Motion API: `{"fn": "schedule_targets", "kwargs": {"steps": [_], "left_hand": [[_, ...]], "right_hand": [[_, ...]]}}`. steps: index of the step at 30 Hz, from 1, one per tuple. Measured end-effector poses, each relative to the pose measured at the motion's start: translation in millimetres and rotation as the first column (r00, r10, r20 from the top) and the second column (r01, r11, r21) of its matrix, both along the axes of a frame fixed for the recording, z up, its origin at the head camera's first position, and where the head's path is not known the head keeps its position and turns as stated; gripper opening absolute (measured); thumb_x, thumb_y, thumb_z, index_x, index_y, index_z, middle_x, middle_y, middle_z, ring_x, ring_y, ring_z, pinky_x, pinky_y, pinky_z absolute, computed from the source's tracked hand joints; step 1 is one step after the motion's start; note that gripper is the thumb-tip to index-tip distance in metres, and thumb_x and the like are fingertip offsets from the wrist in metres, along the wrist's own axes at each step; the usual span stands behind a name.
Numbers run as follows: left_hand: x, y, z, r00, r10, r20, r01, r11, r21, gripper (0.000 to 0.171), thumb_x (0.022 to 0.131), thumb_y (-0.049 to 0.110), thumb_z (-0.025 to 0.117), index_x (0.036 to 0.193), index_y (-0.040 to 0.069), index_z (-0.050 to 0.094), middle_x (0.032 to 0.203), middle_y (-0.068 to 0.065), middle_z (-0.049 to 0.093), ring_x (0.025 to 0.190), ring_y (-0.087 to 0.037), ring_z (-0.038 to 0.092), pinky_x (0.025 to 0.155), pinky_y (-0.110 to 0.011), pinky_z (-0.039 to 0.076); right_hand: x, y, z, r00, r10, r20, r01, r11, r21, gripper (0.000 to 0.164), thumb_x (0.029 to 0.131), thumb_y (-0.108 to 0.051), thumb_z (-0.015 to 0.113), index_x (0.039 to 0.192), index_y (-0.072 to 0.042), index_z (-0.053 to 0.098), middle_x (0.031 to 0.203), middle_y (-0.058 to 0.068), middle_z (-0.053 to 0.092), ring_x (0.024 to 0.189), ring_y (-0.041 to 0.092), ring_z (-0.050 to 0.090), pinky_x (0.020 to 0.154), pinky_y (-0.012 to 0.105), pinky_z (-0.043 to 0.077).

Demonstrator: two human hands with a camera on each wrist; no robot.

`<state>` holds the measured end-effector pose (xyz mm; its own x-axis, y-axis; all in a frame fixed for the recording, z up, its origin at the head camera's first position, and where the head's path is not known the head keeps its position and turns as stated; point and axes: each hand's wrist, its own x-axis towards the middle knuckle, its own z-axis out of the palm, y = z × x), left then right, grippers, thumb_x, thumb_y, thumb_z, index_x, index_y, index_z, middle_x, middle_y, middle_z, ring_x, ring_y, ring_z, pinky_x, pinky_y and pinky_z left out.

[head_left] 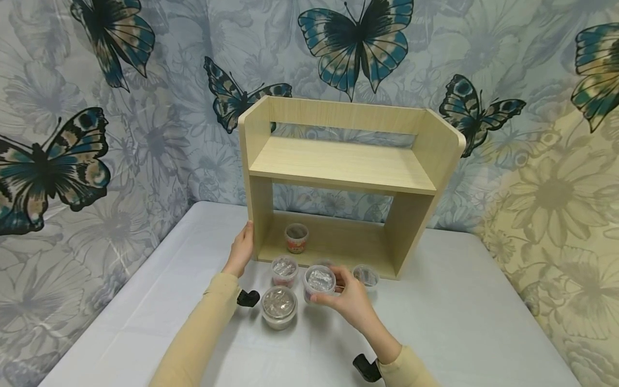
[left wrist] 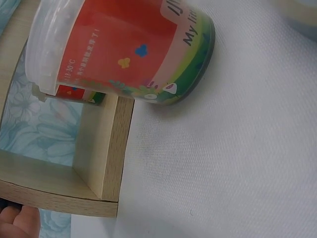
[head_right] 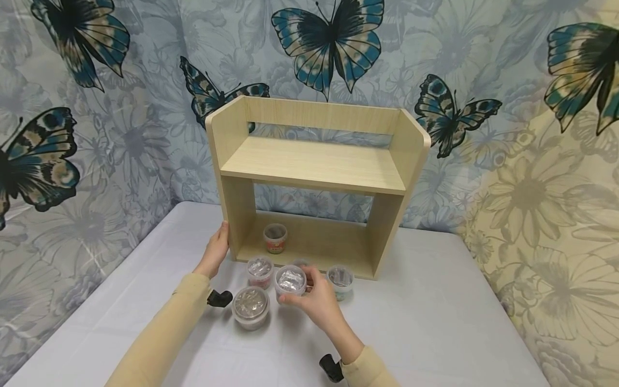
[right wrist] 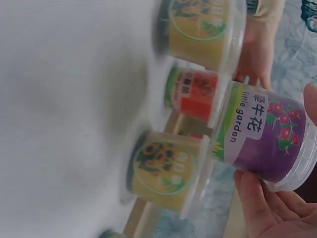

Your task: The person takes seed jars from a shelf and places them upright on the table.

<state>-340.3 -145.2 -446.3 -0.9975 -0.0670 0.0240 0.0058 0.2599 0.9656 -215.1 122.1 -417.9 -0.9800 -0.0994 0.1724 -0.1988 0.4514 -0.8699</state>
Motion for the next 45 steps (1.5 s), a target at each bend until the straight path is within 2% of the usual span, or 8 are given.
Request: {"fn": "schedule_targets", "kwargs": {"steps": [11,20,37,45], "left_hand": [[0.5,-0.2,0.8,1.000,-0.006,0.001,0.006,1.000,0.002,0.087,0.087,0.072,0.017,0.150,0.012,0.015,0.152,-0.011,0.017,0.136,-0.033,0.016,0.108,-0.051,0.017],[0.6,0.3,1.2,1.000,-0.002,0.006,0.002,1.000,0.010,0.087,0.087,0.072,0.018,0.150,0.012,0.017,0.152,-0.010,0.018,0.136,-0.032,0.016,0.108,-0.049,0.018],[-0.1,0.3,1.4,1.000,0.008,0.019,-0.008,1.000,0.017,0.088,0.086,0.073,0.018,0.150,0.012,0.017,0.152,-0.010,0.018,0.136,-0.032,0.016,0.108,-0.049,0.018],[0.9,0.7,1.1,1.000,0.010,0.021,-0.010,1.000,0.018,0.088,0.086,0.073,0.018,0.149,0.012,0.018,0.151,-0.010,0.019,0.136,-0.032,0.017,0.108,-0.049,0.018]], "right_hand": [[10.4,5.8,-18.2,0.999,-0.012,0.031,0.011,1.000,0.020,0.075,0.061,-0.022,0.089,0.120,0.004,0.052,0.104,0.011,0.059,0.098,0.025,0.058,0.084,0.035,0.050],[12.0,11.7,-30.3,0.999,-0.003,0.053,0.001,0.999,0.052,0.075,0.060,-0.021,0.088,0.120,0.005,0.051,0.103,0.010,0.059,0.098,0.025,0.056,0.086,0.037,0.049],[16.6,15.5,-37.7,0.996,-0.011,0.084,0.004,0.997,0.075,0.075,0.058,-0.021,0.089,0.116,0.007,0.051,0.102,0.010,0.058,0.098,0.025,0.056,0.086,0.037,0.049],[21.0,16.2,-42.1,0.998,-0.025,0.060,0.020,0.996,0.085,0.074,0.056,-0.022,0.090,0.113,0.005,0.050,0.100,0.010,0.058,0.097,0.025,0.056,0.086,0.038,0.049]]}}
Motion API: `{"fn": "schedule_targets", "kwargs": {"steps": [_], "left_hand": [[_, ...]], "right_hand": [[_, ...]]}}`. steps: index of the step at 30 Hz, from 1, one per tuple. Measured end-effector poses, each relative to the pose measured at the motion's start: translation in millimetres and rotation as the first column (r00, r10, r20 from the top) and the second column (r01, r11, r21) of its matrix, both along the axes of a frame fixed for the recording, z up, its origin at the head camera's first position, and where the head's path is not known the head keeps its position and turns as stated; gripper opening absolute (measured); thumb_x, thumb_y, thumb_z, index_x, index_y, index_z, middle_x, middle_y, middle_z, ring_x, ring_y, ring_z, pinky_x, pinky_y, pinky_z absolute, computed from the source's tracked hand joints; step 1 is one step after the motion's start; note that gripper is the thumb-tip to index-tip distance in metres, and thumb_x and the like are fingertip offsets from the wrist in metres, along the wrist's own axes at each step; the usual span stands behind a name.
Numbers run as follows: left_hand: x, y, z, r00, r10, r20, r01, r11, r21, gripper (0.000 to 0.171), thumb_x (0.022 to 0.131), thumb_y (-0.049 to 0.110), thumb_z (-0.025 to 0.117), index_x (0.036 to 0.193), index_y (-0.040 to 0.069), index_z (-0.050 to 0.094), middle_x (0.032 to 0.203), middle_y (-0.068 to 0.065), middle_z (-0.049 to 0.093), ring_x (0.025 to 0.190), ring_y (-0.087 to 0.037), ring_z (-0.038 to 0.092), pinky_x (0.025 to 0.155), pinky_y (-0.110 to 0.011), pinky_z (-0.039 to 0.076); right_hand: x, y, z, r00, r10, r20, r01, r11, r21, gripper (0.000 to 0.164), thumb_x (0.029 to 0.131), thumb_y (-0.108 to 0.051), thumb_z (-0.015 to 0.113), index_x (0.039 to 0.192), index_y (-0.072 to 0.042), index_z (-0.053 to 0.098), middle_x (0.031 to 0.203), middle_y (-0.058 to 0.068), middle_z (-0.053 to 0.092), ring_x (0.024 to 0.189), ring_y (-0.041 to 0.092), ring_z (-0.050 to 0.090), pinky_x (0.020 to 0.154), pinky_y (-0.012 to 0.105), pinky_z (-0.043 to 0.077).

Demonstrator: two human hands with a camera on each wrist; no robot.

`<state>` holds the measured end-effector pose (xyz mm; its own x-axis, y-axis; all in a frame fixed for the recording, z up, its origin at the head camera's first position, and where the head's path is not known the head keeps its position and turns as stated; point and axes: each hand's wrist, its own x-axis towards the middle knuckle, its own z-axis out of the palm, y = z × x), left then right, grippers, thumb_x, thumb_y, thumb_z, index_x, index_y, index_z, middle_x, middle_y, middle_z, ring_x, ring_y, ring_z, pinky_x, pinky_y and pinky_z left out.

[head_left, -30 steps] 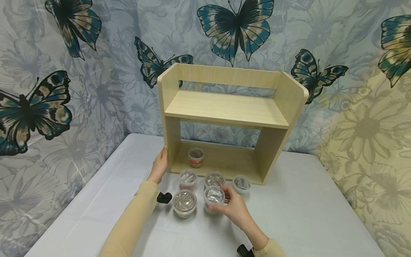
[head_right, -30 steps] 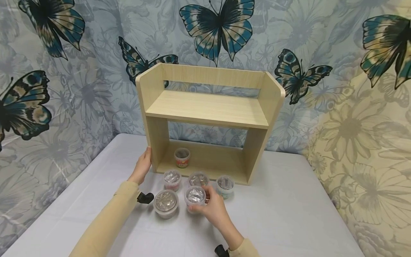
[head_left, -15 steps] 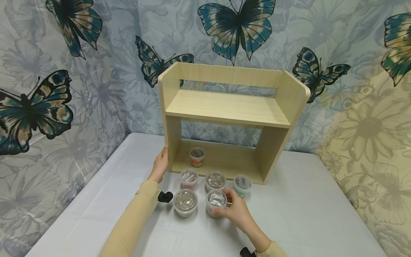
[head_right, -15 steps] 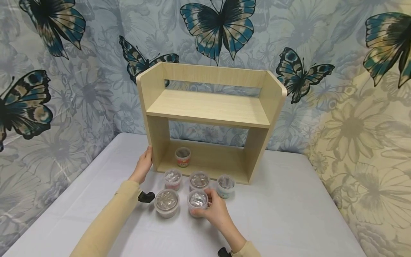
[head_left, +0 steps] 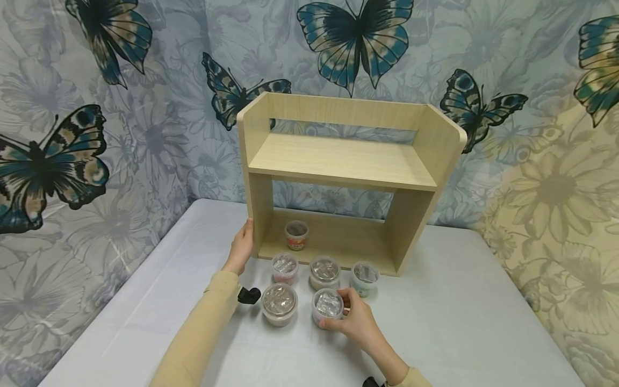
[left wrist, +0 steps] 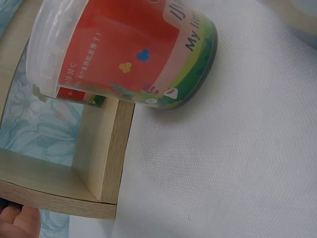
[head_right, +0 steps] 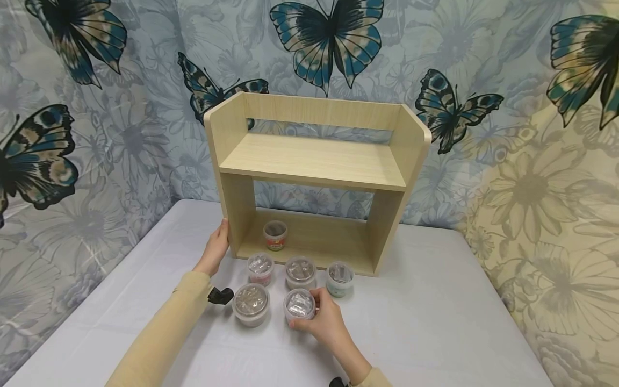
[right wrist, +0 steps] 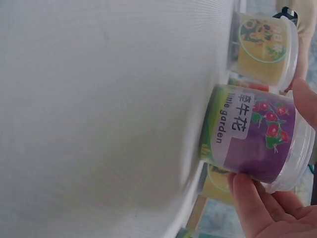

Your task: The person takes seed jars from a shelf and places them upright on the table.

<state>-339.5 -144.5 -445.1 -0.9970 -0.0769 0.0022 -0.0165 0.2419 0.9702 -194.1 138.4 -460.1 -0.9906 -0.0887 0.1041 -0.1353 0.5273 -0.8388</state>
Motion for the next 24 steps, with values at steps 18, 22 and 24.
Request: {"fn": "schedule_targets", "kwargs": {"steps": [18,22,24], "left_hand": [[-0.5,0.0,0.1,1.000,-0.009,0.005,0.009,1.000,0.010,0.089,0.085,0.074,0.018,0.150,0.013,0.016,0.152,-0.009,0.017,0.137,-0.031,0.015,0.108,-0.049,0.018],[-0.3,-0.2,0.5,1.000,-0.009,0.003,0.009,1.000,0.009,0.088,0.086,0.073,0.018,0.150,0.013,0.016,0.152,-0.009,0.017,0.137,-0.032,0.016,0.108,-0.050,0.018],[-0.2,-0.2,0.7,1.000,-0.007,-0.001,0.007,1.000,0.008,0.088,0.086,0.073,0.018,0.150,0.012,0.016,0.152,-0.010,0.018,0.136,-0.032,0.016,0.108,-0.050,0.019]], "right_hand": [[2.8,0.3,-0.4,1.000,0.015,0.001,-0.015,1.000,0.012,0.075,0.057,-0.022,0.090,0.112,0.003,0.046,0.102,0.011,0.057,0.097,0.026,0.055,0.083,0.037,0.050],[2.6,0.4,-1.6,1.000,0.026,-0.002,-0.026,0.999,0.019,0.077,0.057,-0.022,0.090,0.115,0.004,0.045,0.103,0.012,0.057,0.098,0.027,0.055,0.082,0.036,0.050],[2.4,0.3,-2.1,1.000,0.030,-0.001,-0.030,0.999,0.021,0.079,0.058,-0.022,0.090,0.116,0.005,0.044,0.104,0.013,0.056,0.099,0.028,0.055,0.082,0.036,0.050]]}}
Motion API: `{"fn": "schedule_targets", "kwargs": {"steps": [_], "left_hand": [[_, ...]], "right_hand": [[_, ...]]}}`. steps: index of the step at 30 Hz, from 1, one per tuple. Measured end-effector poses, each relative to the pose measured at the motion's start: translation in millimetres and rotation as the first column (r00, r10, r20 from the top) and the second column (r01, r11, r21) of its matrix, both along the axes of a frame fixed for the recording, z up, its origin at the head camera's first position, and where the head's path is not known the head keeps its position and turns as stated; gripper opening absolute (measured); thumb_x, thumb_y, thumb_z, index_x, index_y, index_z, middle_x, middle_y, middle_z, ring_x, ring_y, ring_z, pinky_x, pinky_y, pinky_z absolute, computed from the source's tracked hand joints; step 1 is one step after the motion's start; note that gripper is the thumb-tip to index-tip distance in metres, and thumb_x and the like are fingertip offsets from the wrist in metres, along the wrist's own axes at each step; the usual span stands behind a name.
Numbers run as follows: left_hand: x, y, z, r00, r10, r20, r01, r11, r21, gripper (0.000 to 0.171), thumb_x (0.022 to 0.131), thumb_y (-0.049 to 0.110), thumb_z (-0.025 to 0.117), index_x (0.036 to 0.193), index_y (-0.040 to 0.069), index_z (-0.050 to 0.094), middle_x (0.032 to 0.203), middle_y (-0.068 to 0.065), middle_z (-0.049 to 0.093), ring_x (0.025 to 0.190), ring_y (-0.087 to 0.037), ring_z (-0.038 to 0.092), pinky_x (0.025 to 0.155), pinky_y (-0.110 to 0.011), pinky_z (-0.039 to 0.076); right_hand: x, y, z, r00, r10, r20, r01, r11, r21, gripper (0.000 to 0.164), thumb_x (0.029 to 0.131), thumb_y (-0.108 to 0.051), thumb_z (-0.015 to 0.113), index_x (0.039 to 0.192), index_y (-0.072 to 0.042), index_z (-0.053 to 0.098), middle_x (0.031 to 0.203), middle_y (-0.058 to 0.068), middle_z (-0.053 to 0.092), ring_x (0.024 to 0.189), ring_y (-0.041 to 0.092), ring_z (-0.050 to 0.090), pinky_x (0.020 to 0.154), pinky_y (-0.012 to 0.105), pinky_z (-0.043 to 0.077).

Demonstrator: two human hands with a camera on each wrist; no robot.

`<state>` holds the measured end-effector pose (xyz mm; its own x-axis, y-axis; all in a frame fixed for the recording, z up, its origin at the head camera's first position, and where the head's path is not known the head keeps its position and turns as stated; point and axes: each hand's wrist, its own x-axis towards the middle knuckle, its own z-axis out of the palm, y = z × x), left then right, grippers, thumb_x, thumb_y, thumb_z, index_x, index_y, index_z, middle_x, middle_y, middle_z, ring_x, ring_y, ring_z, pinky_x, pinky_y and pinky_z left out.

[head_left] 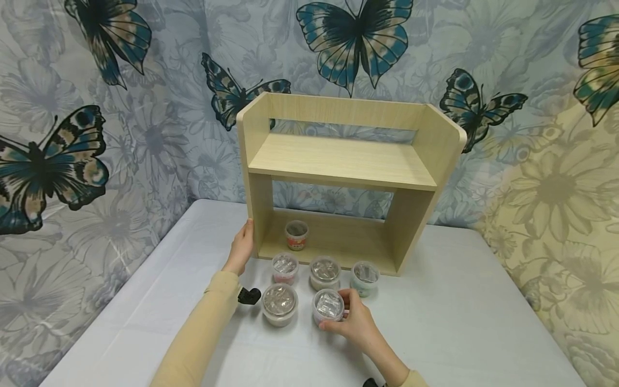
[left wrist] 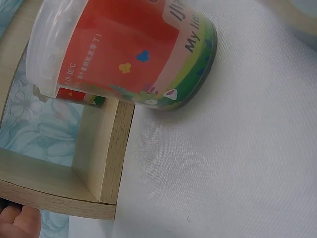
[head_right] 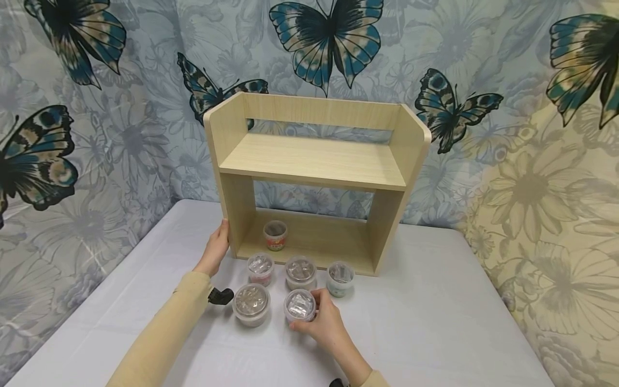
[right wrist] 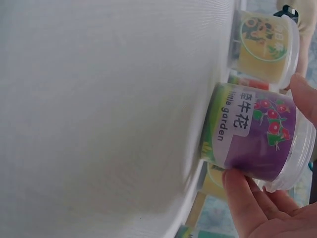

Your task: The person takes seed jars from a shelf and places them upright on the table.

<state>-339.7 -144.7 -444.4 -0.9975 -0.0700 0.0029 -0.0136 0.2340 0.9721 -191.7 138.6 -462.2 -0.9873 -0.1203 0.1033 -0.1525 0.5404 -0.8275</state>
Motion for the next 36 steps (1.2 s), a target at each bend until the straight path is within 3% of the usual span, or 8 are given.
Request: {"fn": "schedule_targets", "kwargs": {"steps": [18,23,28,36], "left_hand": [[1.0,0.5,-1.0,1.000,0.007,0.002,-0.007,1.000,0.000,0.087,0.086,0.073,0.019,0.149,0.013,0.018,0.152,-0.008,0.018,0.137,-0.031,0.017,0.108,-0.049,0.019],[0.9,0.1,-1.5,1.000,0.009,0.004,-0.009,1.000,0.002,0.087,0.086,0.073,0.019,0.149,0.014,0.018,0.152,-0.008,0.019,0.137,-0.030,0.017,0.108,-0.048,0.018],[-1.6,-0.3,-1.7,1.000,0.012,0.002,-0.012,1.000,-0.003,0.087,0.086,0.073,0.019,0.150,0.014,0.018,0.152,-0.007,0.018,0.137,-0.030,0.016,0.108,-0.048,0.018],[-2.3,-0.6,-4.1,1.000,0.010,0.001,-0.010,1.000,-0.006,0.087,0.086,0.073,0.019,0.149,0.013,0.019,0.152,-0.008,0.019,0.137,-0.030,0.016,0.108,-0.048,0.018]], "right_hand": [[0.5,-1.8,-0.8,1.000,0.010,0.012,-0.010,1.000,-0.013,0.084,0.057,-0.018,0.090,0.121,0.006,0.041,0.100,0.010,0.056,0.095,0.025,0.055,0.082,0.041,0.049],[0.1,-0.8,-1.3,1.000,0.015,0.000,-0.015,1.000,-0.013,0.087,0.058,-0.020,0.090,0.124,0.006,0.041,0.106,0.013,0.056,0.101,0.029,0.054,0.085,0.042,0.048],[-2.2,1.3,3.2,1.000,-0.007,-0.014,0.005,0.997,-0.074,0.087,0.058,-0.021,0.090,0.125,0.007,0.042,0.112,0.015,0.055,0.106,0.031,0.052,0.089,0.039,0.047],[-9.8,1.9,19.9,0.998,-0.002,-0.067,-0.005,0.993,-0.118,0.064,0.077,-0.020,0.078,0.123,0.009,0.044,0.112,0.019,0.054,0.105,0.032,0.053,0.091,0.040,0.045]]}}
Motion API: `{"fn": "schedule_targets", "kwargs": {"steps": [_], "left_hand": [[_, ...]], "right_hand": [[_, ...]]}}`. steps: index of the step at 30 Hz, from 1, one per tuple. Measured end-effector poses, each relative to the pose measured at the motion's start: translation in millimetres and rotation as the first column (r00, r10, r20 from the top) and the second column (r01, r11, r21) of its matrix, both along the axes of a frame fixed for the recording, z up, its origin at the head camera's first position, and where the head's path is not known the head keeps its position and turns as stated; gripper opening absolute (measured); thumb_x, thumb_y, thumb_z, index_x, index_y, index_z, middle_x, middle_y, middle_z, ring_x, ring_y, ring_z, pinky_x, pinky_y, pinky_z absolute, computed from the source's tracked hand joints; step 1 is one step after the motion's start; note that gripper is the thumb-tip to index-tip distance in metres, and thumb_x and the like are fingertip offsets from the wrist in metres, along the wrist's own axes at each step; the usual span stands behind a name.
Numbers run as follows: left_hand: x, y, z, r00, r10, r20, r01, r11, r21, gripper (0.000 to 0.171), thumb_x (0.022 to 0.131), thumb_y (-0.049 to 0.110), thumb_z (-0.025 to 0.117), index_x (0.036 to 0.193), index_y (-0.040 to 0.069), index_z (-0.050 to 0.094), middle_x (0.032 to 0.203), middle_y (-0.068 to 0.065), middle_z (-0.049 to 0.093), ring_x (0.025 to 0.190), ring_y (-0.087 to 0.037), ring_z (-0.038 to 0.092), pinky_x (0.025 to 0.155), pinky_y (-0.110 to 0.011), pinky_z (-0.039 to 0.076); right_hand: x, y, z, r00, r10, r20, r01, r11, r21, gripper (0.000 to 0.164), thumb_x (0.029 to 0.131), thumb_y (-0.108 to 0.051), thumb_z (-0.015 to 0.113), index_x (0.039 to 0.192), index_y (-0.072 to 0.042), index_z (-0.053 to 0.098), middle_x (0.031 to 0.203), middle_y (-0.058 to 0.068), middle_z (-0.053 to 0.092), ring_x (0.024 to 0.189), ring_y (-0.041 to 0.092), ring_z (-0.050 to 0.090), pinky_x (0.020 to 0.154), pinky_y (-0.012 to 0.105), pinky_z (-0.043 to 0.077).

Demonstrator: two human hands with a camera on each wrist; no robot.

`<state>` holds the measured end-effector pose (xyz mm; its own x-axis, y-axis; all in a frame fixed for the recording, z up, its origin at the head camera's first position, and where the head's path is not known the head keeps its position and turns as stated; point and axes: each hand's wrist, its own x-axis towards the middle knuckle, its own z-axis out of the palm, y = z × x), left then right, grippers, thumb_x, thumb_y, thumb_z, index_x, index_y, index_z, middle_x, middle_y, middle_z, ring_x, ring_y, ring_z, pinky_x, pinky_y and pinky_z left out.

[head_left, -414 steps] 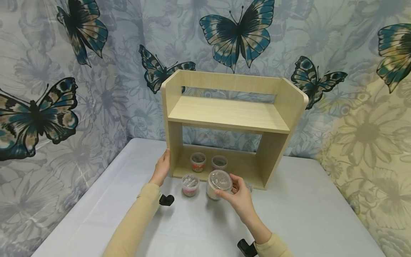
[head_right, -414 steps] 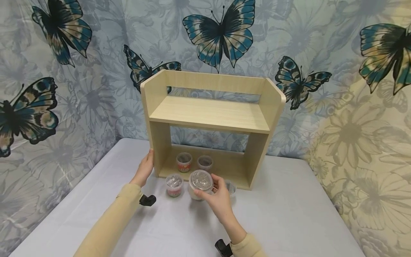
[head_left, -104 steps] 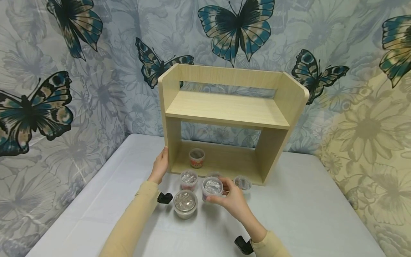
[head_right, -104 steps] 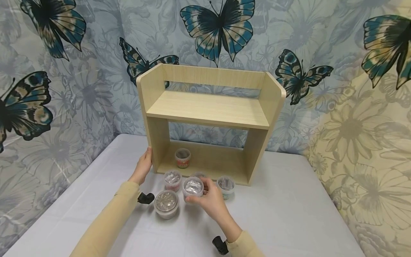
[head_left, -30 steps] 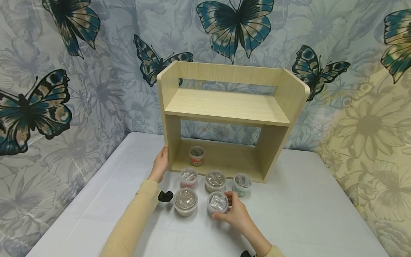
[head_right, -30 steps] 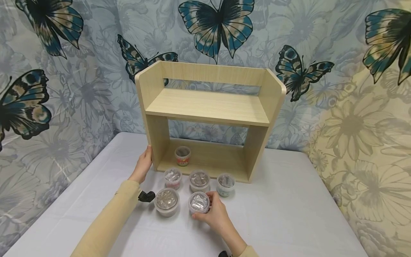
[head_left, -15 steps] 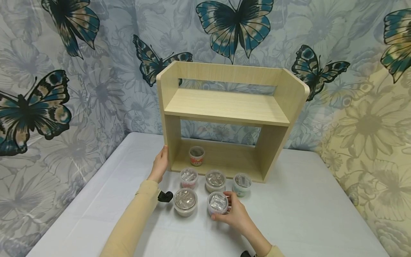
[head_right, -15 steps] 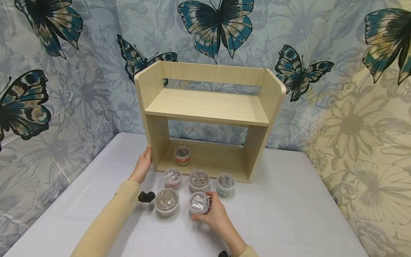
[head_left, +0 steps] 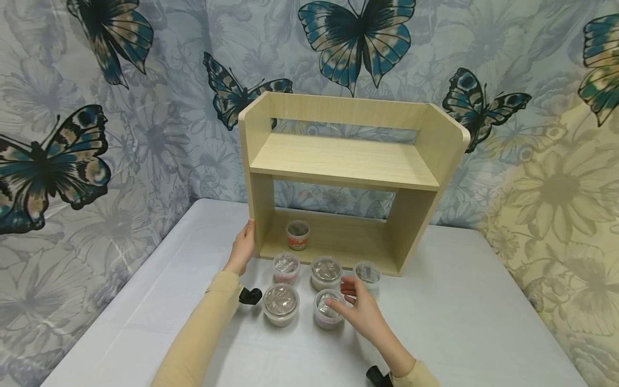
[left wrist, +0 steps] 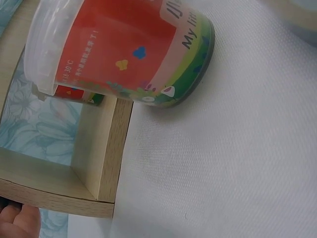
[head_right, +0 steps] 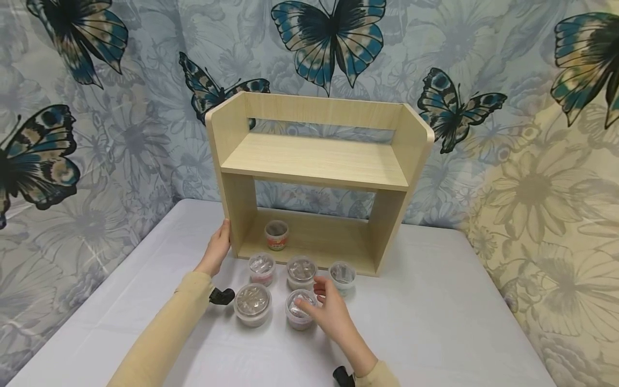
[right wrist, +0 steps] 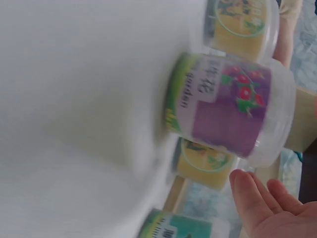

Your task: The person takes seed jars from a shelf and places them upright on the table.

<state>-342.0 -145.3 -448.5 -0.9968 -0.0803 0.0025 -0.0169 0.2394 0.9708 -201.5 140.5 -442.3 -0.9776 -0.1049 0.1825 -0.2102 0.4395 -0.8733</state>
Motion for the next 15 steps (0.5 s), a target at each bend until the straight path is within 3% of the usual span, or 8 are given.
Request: {"fn": "schedule_targets", "kwargs": {"steps": [4,15], "left_hand": [[-0.7,-0.4,-0.8,1.000,-0.003,0.005,0.003,1.000,-0.005,0.087,0.086,0.073,0.019,0.149,0.014,0.018,0.152,-0.008,0.019,0.136,-0.031,0.016,0.108,-0.049,0.018],[0.0,-1.2,-1.3,1.000,-0.004,0.006,0.004,1.000,-0.012,0.088,0.085,0.074,0.019,0.149,0.013,0.020,0.151,-0.009,0.020,0.136,-0.032,0.017,0.108,-0.051,0.018]], "right_hand": [[-6.0,-0.6,9.3,1.000,-0.007,-0.006,0.007,1.000,0.014,0.060,0.082,-0.022,0.074,0.123,0.009,0.044,0.112,0.020,0.054,0.105,0.032,0.053,0.091,0.040,0.045],[-33.9,-7.0,38.1,0.999,0.005,-0.033,-0.004,1.000,0.027,0.060,0.082,-0.022,0.074,0.125,0.006,0.043,0.116,0.021,0.053,0.108,0.031,0.052,0.093,0.040,0.044]]}}
